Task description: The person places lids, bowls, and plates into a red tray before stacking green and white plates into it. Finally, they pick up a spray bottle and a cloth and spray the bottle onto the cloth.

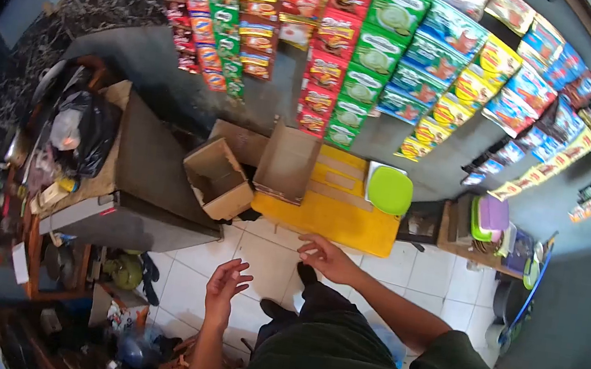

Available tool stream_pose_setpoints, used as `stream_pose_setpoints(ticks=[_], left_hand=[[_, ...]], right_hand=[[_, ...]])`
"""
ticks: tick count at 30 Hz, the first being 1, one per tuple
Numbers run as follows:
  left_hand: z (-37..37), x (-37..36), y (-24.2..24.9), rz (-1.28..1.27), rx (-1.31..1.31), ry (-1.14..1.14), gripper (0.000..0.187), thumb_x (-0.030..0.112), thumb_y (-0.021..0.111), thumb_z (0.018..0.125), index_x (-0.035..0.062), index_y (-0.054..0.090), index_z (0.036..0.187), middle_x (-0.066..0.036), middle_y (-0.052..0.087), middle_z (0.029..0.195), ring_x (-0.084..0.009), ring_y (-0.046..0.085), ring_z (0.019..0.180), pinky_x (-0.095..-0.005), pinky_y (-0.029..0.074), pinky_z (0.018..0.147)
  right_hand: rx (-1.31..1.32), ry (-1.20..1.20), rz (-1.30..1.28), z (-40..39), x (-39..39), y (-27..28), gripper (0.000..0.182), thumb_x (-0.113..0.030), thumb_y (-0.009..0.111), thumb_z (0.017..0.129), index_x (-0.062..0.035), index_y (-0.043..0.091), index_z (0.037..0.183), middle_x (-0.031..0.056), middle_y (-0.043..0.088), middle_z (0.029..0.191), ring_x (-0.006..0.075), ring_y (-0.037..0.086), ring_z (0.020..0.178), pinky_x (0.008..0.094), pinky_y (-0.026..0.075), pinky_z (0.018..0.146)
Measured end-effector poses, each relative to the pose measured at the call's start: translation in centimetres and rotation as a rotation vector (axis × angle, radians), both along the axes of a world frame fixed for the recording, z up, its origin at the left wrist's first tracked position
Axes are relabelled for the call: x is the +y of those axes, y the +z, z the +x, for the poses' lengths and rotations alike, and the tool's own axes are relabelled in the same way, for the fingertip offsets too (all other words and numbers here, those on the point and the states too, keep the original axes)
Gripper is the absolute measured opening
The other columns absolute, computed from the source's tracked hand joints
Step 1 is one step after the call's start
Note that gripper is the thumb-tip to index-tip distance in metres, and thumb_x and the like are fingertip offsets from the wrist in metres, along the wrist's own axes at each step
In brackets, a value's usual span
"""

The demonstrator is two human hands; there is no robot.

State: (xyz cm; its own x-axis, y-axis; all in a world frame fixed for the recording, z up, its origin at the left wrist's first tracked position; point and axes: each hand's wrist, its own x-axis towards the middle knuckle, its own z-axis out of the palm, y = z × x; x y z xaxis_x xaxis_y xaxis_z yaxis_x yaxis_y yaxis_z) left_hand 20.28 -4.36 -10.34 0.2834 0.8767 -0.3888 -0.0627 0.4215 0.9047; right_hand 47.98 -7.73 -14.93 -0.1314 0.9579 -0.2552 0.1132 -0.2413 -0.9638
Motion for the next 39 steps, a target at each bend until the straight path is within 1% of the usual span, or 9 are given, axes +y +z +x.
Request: stream_pose_setpoints(ticks=[2,8,10,14,17,21,25,33,39], left_hand=[[0.0,0.6,-1.9,-0.035,0.004,-0.088,0.037,0.027,0.057,0.095,0.0052,0.053,0.125,-0.012,0.062,0.119,-0.0205,0.065,0.096,-0.0334,0.05,0.085],[5.2,2.1,-3.4,-0.068,0.038,-0.22,0.033,0.026,0.058,0.095,0.0058,0.054,0.121,-0.011,0.064,0.115,-0.0192,0.065,0.095,-0.0332,0.05,0.084],[8.1,2.3,-3.7,-0.073,0.042,-0.268,0.033,0.026,0.058,0.095,0.0058,0.054,0.121,-0.01,0.064,0.114,-0.0189,0.065,0.095,-0.0331,0.05,0.084],[14.0,2.1,-6.7,-0.127,0.058,-0.362,0.032,0.025,0.058,0.095,0.0068,0.054,0.121,-0.01,0.064,0.114,-0.0187,0.065,0.095,-0.033,0.049,0.084],[18.5,1.4,-10.4,-0.21,0.09,-0.367,0.031,0.024,0.059,0.094,0.0076,0.054,0.121,-0.008,0.064,0.114,-0.0182,0.065,0.095,-0.0314,0.049,0.083],[22.7,-0.5,-16.3,-0.312,0.085,-0.344,0.034,0.021,0.062,0.093,0.005,0.054,0.122,-0.008,0.064,0.114,-0.0188,0.063,0.098,-0.031,0.048,0.087],[24.3,-2.4,-22.0,-0.351,0.122,-0.351,0.035,0.017,0.064,0.092,0.0027,0.053,0.122,-0.008,0.064,0.112,-0.0182,0.062,0.101,-0.0301,0.047,0.091],[28.7,-0.2,-28.5,-0.147,0.276,-0.48,0.035,0.023,0.063,0.093,0.0047,0.054,0.121,-0.007,0.064,0.111,-0.0167,0.062,0.1,-0.0293,0.048,0.089],[35.8,4.4,-27.6,-0.059,0.279,-0.573,0.035,0.022,0.062,0.094,0.0024,0.052,0.121,-0.011,0.061,0.117,-0.0195,0.06,0.104,-0.0297,0.047,0.09]], right_hand=[[0.168,-0.137,-0.152,0.5,-3.3,-2.6,0.044,-0.022,0.058,0.095,-0.0091,0.042,0.135,0.0087,0.059,0.115,0.0172,0.062,0.096,0.0328,0.05,0.085],[0.221,-0.445,-0.389,5.7,-9.5,-3.5,0.042,-0.027,0.055,0.097,-0.0093,0.044,0.132,0.0102,0.058,0.119,0.0202,0.063,0.099,0.036,0.051,0.086],[0.301,-0.742,-0.365,9.4,-10.4,-5.4,0.041,-0.027,0.055,0.096,-0.01,0.044,0.132,0.0106,0.058,0.121,0.0231,0.063,0.102,0.0374,0.052,0.085],[0.422,-1.201,-0.367,17.9,-9.8,-12.3,0.043,-0.032,0.06,0.092,-0.0092,0.046,0.126,0.0115,0.055,0.122,0.0265,0.06,0.103,0.0393,0.052,0.085],[0.335,-1.352,-0.48,23.8,-8.4,-20.1,0.054,-0.04,0.066,0.087,-0.0086,0.046,0.126,0.0105,0.054,0.12,0.0251,0.059,0.099,0.0384,0.052,0.081],[0.19,-1.296,-0.608,31.3,-5.4,-30.2,0.065,-0.047,0.07,0.081,-0.0077,0.045,0.127,0.0095,0.054,0.115,0.0243,0.058,0.095,0.0396,0.052,0.075],[0.074,-1.344,-0.582,36.0,-3.0,-37.8,0.052,-0.049,0.069,0.081,-0.0093,0.053,0.111,0.004,0.059,0.091,0.0207,0.06,0.085,0.0396,0.053,0.067],[0.228,-1.365,-0.339,36.4,-3.3,-39.3,0.019,-0.026,0.067,0.09,-0.0105,0.06,0.098,-0.0001,0.06,0.086,0.0113,0.061,0.071,0.027,0.055,0.054],[0.187,-1.377,-0.368,35.9,-3.8,-36.4,0.024,-0.026,0.064,0.092,-0.0097,0.06,0.109,0.0012,0.062,0.091,0.0144,0.064,0.084,0.0335,0.058,0.064]])
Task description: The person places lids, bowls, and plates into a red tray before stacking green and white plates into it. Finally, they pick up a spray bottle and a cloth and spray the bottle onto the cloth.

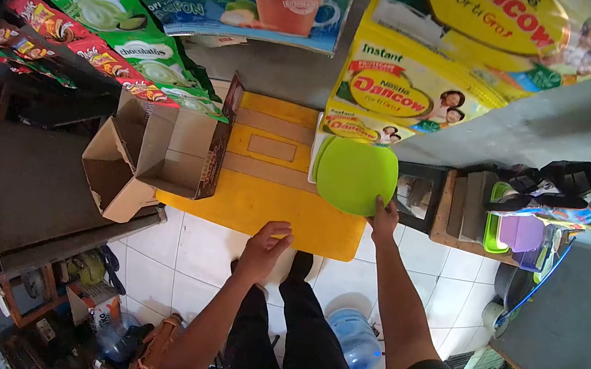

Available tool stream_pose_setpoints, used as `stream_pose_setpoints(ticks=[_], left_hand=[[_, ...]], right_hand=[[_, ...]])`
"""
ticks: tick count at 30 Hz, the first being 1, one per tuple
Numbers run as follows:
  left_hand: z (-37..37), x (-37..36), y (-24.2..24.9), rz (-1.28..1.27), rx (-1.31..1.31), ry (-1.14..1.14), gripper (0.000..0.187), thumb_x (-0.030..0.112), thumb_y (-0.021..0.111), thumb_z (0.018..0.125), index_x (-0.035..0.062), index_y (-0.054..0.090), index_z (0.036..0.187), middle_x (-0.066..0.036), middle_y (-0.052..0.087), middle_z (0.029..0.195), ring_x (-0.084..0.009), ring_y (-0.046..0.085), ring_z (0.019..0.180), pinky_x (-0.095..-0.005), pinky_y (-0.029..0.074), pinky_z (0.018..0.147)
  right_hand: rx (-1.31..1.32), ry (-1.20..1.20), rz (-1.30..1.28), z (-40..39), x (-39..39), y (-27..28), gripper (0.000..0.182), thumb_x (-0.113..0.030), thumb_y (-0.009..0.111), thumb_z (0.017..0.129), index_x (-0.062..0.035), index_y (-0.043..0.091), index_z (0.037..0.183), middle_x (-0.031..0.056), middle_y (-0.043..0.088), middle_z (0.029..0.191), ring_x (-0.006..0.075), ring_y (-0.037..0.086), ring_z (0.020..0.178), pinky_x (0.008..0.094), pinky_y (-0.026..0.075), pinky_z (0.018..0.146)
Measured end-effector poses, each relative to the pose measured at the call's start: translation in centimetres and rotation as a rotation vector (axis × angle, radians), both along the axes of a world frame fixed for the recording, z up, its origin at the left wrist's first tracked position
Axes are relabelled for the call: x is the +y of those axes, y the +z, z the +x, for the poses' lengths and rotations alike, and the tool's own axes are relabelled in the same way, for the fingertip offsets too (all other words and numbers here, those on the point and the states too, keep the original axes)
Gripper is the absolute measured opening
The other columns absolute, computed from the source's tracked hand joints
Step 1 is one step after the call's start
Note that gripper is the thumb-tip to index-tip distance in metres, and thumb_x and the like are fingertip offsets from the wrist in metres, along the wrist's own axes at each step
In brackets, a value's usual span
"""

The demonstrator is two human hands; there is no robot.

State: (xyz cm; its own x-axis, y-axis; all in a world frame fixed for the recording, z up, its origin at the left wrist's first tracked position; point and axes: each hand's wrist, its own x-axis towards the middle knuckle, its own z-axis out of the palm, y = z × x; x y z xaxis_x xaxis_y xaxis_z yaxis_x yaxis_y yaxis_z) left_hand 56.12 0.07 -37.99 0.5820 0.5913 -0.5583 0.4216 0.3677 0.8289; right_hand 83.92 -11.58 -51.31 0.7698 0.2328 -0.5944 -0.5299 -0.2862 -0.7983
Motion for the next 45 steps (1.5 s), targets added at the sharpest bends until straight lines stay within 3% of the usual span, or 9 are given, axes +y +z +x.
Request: stream_pose_setpoints(ticks=[9,16,18,24,27,33,37,39,45], left_hand=[[0.3,-0.5,-3.1,0.015,-0.07,0.028,0.035,0.026,0.062,0.093,0.0032,0.054,0.118,-0.012,0.063,0.113,-0.0218,0.063,0.101,-0.0307,0.05,0.088],[1.4,-0.6,-4.3,-0.236,0.004,0.108,0.034,0.025,0.062,0.093,0.0022,0.054,0.116,-0.013,0.063,0.113,-0.0212,0.064,0.096,-0.0302,0.051,0.084],[2.6,-0.1,-6.6,-0.139,0.027,0.034,0.054,0.044,0.064,0.088,0.005,0.052,0.122,-0.013,0.061,0.115,-0.0212,0.065,0.094,-0.0366,0.051,0.085],[6.5,1.1,-7.9,-0.422,0.24,0.273,0.066,0.043,0.076,0.078,0.0018,0.047,0.122,-0.013,0.064,0.106,-0.0229,0.067,0.085,-0.0325,0.056,0.066],[6.0,0.2,-11.3,-0.248,0.179,0.255,0.056,0.034,0.074,0.083,0.0017,0.048,0.12,-0.014,0.062,0.108,-0.0248,0.068,0.086,-0.0335,0.058,0.064],[2.5,-0.6,-7.9,-0.386,-0.147,0.424,0.033,0.024,0.065,0.09,0.0059,0.053,0.115,-0.009,0.065,0.101,-0.0193,0.069,0.083,-0.0366,0.06,0.071],[-1.1,0.4,-4.6,-0.479,-0.161,0.451,0.036,0.021,0.065,0.09,0.0021,0.051,0.119,-0.01,0.065,0.105,-0.0228,0.068,0.088,-0.0355,0.06,0.075],[-3.2,0.8,-3.6,-0.39,-0.139,0.504,0.033,0.022,0.064,0.091,0.003,0.055,0.116,-0.01,0.066,0.105,-0.0216,0.068,0.088,-0.0358,0.059,0.077],[-8.4,2.6,1.4,-0.278,-0.147,0.624,0.025,0.024,0.062,0.092,0.0059,0.062,0.108,-0.005,0.068,0.1,-0.0154,0.068,0.087,-0.0312,0.058,0.072]], right_hand=[[-0.083,-0.045,0.101,0.6,-1.8,-1.6,0.024,-0.026,0.061,0.094,-0.0081,0.061,0.11,0.001,0.064,0.092,0.0099,0.06,0.076,0.0246,0.047,0.056],[0.244,0.152,0.257,-0.4,-2.5,0.0,0.022,-0.021,0.06,0.094,-0.0124,0.056,0.115,0.0008,0.063,0.103,0.0129,0.062,0.091,0.0325,0.052,0.071],[0.256,0.124,0.338,-1.2,-2.9,0.4,0.023,-0.019,0.059,0.094,-0.0127,0.055,0.116,0.0014,0.063,0.104,0.0134,0.062,0.092,0.0329,0.052,0.071],[0.381,0.192,0.273,-4.3,-3.0,3.3,0.037,-0.009,0.059,0.092,-0.0112,0.045,0.126,0.006,0.061,0.111,0.0186,0.062,0.099,0.0341,0.054,0.076],[0.368,0.257,0.29,-6.0,-3.6,2.6,0.043,-0.005,0.062,0.09,-0.0118,0.044,0.128,0.0063,0.06,0.112,0.019,0.061,0.102,0.0346,0.053,0.081],[0.298,0.335,0.36,-7.6,-1.8,5.6,0.046,-0.002,0.071,0.082,-0.003,0.051,0.123,0.0047,0.06,0.116,0.0181,0.058,0.108,0.0339,0.049,0.092],[0.267,0.372,0.368,-9.3,-0.2,7.0,0.045,-0.018,0.066,0.09,-0.0008,0.048,0.127,0.0093,0.058,0.12,0.0194,0.057,0.111,0.0334,0.048,0.093],[0.424,0.131,0.288,-9.7,0.9,8.4,0.046,-0.03,0.061,0.093,-0.001,0.048,0.127,0.0094,0.059,0.119,0.0186,0.058,0.109,0.0314,0.049,0.091],[0.351,0.198,0.194,-9.6,1.4,10.5,0.051,-0.04,0.06,0.093,-0.0023,0.049,0.126,0.0083,0.059,0.118,0.0173,0.06,0.104,0.0294,0.05,0.085]])
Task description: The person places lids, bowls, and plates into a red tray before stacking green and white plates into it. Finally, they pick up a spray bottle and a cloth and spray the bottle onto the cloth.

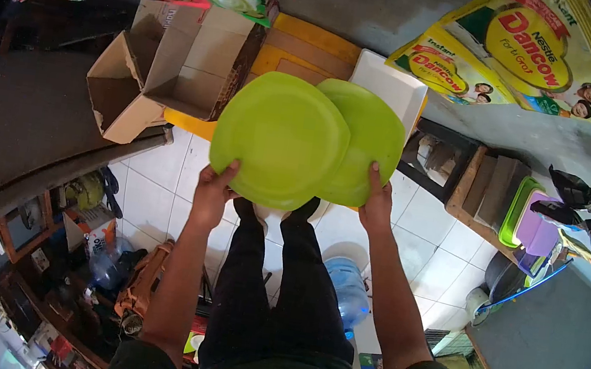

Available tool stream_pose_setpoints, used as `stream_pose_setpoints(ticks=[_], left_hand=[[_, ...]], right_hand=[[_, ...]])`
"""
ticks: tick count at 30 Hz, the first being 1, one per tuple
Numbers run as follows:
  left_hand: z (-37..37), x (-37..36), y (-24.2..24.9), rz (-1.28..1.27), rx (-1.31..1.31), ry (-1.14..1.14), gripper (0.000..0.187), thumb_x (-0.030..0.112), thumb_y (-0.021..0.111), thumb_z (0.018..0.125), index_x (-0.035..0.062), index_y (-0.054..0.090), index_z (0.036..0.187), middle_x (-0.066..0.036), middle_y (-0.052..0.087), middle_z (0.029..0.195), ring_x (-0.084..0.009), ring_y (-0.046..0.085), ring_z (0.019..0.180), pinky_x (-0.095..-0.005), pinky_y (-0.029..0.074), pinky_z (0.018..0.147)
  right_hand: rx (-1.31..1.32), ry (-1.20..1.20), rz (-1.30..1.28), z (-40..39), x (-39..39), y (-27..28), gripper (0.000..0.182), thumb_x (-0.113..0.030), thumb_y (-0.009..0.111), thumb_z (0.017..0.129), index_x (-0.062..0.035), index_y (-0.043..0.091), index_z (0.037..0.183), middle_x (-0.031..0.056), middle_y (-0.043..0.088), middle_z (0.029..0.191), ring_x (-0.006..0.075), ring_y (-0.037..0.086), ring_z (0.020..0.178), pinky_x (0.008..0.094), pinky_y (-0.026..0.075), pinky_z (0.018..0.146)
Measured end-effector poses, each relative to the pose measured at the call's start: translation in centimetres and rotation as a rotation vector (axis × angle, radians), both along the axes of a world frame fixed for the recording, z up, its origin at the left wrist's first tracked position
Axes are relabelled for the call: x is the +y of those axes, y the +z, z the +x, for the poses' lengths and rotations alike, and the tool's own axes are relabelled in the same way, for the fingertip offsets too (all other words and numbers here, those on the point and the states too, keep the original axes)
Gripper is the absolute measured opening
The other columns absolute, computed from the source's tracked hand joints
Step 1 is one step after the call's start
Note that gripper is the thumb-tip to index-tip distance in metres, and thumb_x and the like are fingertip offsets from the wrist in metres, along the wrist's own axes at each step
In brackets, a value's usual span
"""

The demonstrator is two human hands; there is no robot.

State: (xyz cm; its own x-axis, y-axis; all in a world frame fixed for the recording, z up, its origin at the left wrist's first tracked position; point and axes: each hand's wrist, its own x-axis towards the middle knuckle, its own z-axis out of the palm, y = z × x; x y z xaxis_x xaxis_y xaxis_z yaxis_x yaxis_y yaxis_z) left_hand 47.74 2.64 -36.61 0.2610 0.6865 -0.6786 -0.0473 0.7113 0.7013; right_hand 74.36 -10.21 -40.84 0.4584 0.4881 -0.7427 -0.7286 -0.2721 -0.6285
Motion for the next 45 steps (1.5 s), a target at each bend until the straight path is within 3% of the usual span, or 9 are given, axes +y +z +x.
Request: stream_pose_setpoints(ticks=[6,8,16,20,22,24,30,37,45], left_hand=[[-2.9,-1.1,5.1,0.079,0.048,0.307,0.034,0.029,0.06,0.094,-0.0005,0.061,0.111,-0.004,0.067,0.1,-0.0129,0.064,0.083,-0.0255,0.05,0.072],[-5.2,-2.2,6.0,0.094,0.179,0.19,0.035,0.031,0.061,0.093,-0.0008,0.062,0.108,-0.005,0.067,0.096,-0.0119,0.063,0.08,-0.0256,0.05,0.07],[-9.6,-5.3,16.3,0.109,0.192,0.355,0.028,0.025,0.065,0.091,-0.0014,0.065,0.101,-0.005,0.068,0.086,-0.0112,0.063,0.071,-0.0255,0.05,0.064],[-13.2,-5.0,21.1,0.258,0.182,0.37,0.026,0.023,0.067,0.09,-0.0019,0.066,0.097,-0.007,0.069,0.087,-0.0118,0.064,0.071,-0.0253,0.05,0.064],[-15.1,-5.5,23.7,0.295,0.168,0.365,0.025,0.023,0.066,0.09,-0.0015,0.067,0.097,-0.007,0.069,0.086,-0.0116,0.064,0.071,-0.0253,0.05,0.064],[-17.2,-5.8,25.6,0.325,0.101,0.396,0.024,0.022,0.066,0.09,-0.0012,0.066,0.098,-0.007,0.069,0.087,-0.0117,0.064,0.07,-0.0257,0.05,0.064],[-24.7,-6.6,29.9,0.457,0.003,0.566,0.021,0.015,0.063,0.089,-0.0028,0.065,0.101,-0.008,0.069,0.09,-0.0152,0.066,0.074,-0.0276,0.051,0.068],[-35.2,-9.9,32.5,0.561,-0.121,0.796,0.023,0.014,0.059,0.092,-0.0006,0.058,0.108,-0.008,0.066,0.095,-0.0155,0.065,0.082,-0.0271,0.051,0.072],[-43.2,-13.7,31.5,0.534,-0.136,1.104,0.023,0.021,0.052,0.098,0.0026,0.06,0.111,-0.008,0.067,0.099,-0.0158,0.066,0.085,-0.0289,0.053,0.075]], right_hand=[[-0.067,0.203,0.039,0.3,-1.5,2.5,0.043,-0.033,0.061,0.094,-0.0011,0.053,0.123,0.0055,0.061,0.115,0.0145,0.059,0.102,0.0287,0.048,0.085],[-0.059,0.245,0.112,-0.1,-1.9,4.0,0.042,-0.03,0.06,0.095,-0.0015,0.051,0.125,0.0061,0.06,0.119,0.0157,0.059,0.106,0.0291,0.049,0.087],[-0.091,0.357,0.215,-1.9,-0.8,14.9,0.039,-0.023,0.059,0.095,-0.0038,0.05,0.127,0.006,0.058,0.122,0.0175,0.056,0.113,0.033,0.046,0.094],[-0.153,0.512,0.261,-2.3,0.9,20.5,0.038,-0.021,0.059,0.095,-0.0052,0.049,0.128,0.0057,0.058,0.122,0.0176,0.056,0.112,0.033,0.046,0.093],[-0.127,0.554,0.348,-3.2,1.7,23.8,0.036,-0.024,0.059,0.096,-0.0021,0.053,0.123,0.0055,0.06,0.115,0.0152,0.058,0.103,0.0315,0.047,0.087],[-0.137,0.533,0.292,-4.4,2.6,25.8,0.034,-0.022,0.058,0.096,-0.0026,0.053,0.123,0.005,0.061,0.114,0.0157,0.059,0.103,0.0317,0.047,0.087],[-0.052,0.427,0.542,-12.2,5.9,32.0,0.029,-0.016,0.056,0.096,-0.004,0.053,0.122,0.0063,0.061,0.115,0.0192,0.06,0.105,0.0341,0.049,0.089],[-0.029,0.48,0.641,-23.9,9.7,33.1,0.032,-0.016,0.056,0.095,-0.0041,0.052,0.124,0.007,0.062,0.115,0.0196,0.062,0.102,0.033,0.051,0.086],[-0.091,0.653,0.603,-34.0,13.4,35.7,0.034,-0.019,0.059,0.094,-0.0029,0.054,0.124,0.0058,0.062,0.114,0.0171,0.061,0.101,0.0301,0.049,0.084]])
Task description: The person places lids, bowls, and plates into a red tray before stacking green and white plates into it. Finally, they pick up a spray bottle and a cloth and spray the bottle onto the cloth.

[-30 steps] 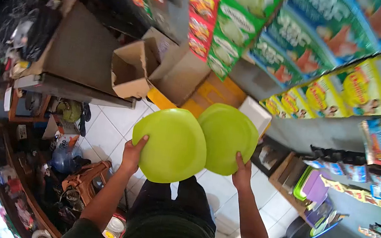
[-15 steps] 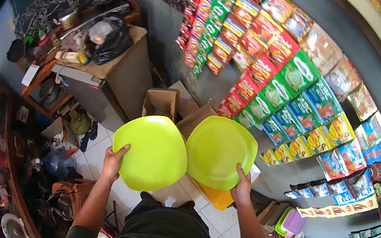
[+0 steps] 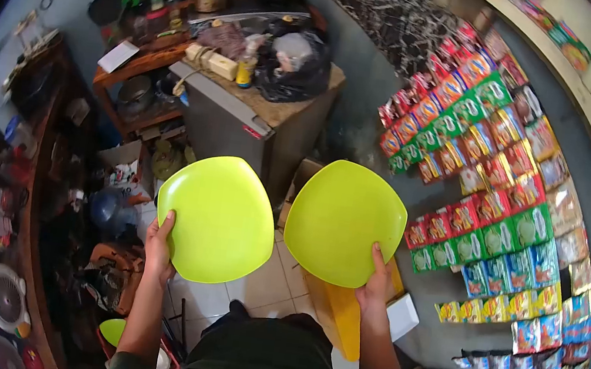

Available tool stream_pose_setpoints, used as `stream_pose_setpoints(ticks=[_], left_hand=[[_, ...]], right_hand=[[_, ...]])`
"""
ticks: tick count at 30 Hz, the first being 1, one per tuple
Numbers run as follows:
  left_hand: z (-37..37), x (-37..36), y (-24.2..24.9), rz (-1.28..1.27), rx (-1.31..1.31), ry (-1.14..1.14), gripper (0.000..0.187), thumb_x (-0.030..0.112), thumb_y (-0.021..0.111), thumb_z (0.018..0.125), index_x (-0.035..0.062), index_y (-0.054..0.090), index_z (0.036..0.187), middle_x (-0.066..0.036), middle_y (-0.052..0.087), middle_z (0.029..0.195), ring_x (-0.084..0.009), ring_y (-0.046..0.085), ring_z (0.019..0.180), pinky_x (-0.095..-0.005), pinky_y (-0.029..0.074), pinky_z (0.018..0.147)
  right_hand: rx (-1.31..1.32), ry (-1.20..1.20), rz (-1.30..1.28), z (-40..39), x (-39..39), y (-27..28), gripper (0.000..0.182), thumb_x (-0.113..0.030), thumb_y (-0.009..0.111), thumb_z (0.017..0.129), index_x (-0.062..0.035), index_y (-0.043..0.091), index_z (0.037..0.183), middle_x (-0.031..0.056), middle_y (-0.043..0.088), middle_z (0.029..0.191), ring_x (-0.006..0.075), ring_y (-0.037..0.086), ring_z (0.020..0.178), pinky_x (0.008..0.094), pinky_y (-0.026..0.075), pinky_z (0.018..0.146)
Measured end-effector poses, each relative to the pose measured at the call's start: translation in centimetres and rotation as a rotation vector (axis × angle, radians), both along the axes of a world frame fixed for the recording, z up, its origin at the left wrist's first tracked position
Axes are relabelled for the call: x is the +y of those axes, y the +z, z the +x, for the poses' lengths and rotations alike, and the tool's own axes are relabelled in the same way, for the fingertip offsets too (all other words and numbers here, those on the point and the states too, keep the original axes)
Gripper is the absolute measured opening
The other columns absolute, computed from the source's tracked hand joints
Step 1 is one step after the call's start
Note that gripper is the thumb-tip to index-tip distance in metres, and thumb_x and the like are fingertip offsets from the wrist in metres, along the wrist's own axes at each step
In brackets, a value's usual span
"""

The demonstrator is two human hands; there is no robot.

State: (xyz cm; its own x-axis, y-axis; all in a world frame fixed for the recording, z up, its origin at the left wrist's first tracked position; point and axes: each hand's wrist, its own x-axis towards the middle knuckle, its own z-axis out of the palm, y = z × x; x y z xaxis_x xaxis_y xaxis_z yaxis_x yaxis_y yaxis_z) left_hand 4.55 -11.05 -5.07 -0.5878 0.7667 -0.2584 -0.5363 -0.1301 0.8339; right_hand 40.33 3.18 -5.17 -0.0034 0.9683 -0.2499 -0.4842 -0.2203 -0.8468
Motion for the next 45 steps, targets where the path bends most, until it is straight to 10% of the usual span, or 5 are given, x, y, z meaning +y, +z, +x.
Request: stream_pose_setpoints(ticks=[24,45], left_hand=[[6.9,-9.1,-2.3,-0.09,-0.006,1.015,0.032,0.005,0.065,0.086,0.0014,0.054,0.116,-0.008,0.064,0.106,-0.0175,0.064,0.093,-0.03,0.052,0.081],[17.9,-28.9,-7.9,-0.015,-0.039,1.64,0.03,0.009,0.053,0.092,-0.0018,0.053,0.12,-0.01,0.063,0.108,-0.0178,0.062,0.098,-0.0298,0.048,0.087]], right_hand=[[-0.15,1.118,0.166,-23.2,10.9,-4.9,0.034,-0.016,0.058,0.094,0.0019,0.052,0.123,0.0075,0.06,0.115,0.0174,0.059,0.101,0.0294,0.046,0.086],[-0.204,1.705,0.334,-35.6,-13.0,-5.8,0.03,-0.014,0.056,0.096,0.0027,0.055,0.121,0.0073,0.061,0.116,0.0151,0.057,0.102,0.0282,0.044,0.088]])
